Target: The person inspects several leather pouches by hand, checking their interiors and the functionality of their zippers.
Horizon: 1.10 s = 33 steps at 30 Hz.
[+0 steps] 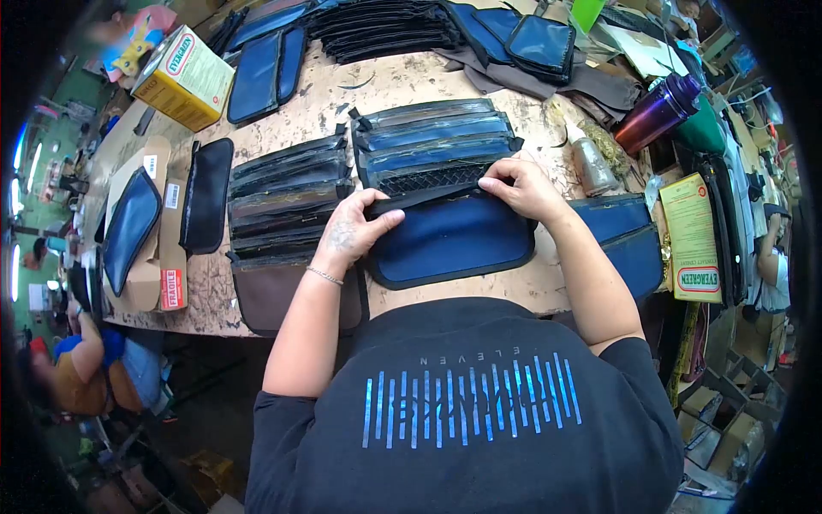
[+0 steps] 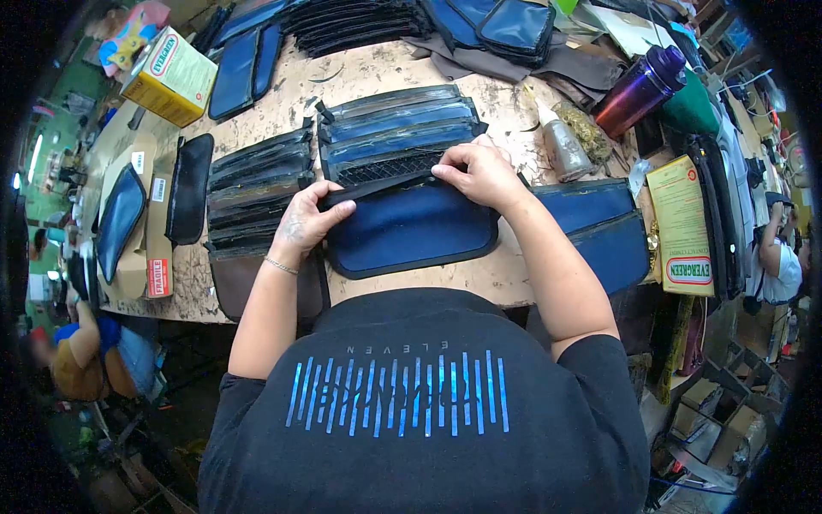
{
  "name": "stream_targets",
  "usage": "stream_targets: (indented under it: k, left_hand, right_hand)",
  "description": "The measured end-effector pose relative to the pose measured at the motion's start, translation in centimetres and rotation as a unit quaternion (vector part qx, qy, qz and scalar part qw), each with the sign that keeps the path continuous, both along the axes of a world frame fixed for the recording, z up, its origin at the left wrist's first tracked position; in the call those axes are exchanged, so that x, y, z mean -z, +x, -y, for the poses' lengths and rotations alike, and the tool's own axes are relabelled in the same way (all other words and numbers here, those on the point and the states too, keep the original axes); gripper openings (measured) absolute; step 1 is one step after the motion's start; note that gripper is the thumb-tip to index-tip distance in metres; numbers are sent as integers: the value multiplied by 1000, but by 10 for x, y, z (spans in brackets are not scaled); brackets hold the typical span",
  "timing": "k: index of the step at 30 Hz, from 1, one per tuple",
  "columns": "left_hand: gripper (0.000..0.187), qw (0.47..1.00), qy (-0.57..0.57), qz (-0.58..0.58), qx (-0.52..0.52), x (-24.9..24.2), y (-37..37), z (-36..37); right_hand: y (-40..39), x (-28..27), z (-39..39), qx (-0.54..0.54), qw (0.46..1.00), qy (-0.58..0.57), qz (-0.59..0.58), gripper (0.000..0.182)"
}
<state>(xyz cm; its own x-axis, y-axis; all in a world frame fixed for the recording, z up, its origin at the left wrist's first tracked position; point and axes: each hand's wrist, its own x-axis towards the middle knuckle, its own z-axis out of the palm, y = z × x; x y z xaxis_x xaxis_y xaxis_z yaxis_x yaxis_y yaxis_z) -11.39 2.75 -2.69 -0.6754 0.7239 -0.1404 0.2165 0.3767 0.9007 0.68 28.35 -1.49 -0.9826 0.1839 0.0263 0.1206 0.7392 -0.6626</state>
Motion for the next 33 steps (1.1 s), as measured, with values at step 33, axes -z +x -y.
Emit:
stream_targets:
  k: [33]
  left_hand:
    - [29, 980, -21, -7, 199, -25, 20, -97]
  right_hand:
    - [3, -2, -3, -8, 953, -293, 77, 9]
